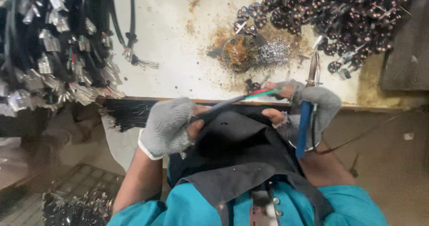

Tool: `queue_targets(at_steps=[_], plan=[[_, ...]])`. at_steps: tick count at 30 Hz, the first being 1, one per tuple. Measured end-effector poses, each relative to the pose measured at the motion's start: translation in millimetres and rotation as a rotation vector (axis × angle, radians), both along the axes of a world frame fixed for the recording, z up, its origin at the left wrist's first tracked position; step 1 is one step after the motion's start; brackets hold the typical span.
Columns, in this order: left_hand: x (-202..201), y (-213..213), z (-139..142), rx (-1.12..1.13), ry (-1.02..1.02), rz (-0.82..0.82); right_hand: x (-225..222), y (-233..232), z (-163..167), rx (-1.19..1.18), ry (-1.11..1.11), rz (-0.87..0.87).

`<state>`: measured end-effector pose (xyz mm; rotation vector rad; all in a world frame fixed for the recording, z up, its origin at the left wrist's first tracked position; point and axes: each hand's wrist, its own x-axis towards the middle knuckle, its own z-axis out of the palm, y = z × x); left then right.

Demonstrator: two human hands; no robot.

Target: The person twists the exposed strands of insulated red and green wires, dips the twisted ends into a container of brown flux paste, and solders the wire tips using a soldering iron held in the right hand, repeating the process on successive wire ends at a cluttered workbench.

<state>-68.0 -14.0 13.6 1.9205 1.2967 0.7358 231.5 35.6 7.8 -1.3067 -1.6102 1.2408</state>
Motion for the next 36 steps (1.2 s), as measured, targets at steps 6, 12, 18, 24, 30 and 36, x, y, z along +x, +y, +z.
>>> queue_targets(at_steps=[6, 12, 18, 24, 30, 36], plan=[[18, 3, -15, -0.187, -0.059, -0.188, 13, -30, 9, -0.197, 0.193, -0.104], [18, 23, 14, -0.44, -0.014, -0.424, 4, -27, 14, -0.104, 0.076, 0.113], [73, 12, 1, -0.456, -0.191, -0.06, 0, -34, 8, -0.005, -0.066, 0.13], [79, 3, -13, -0.204, -0.128, 0.013, 6, -30, 15, -0.577, 0.643, -0.109], [87, 1, -8, -0.219, 0.018, 0.154, -2, -17, 19, 0.64, -0.365, 0.387], [79, -4, -13, -0.505, -0.631, 0.113, -5, -38, -4, -0.122, 0.046, 0.004]])
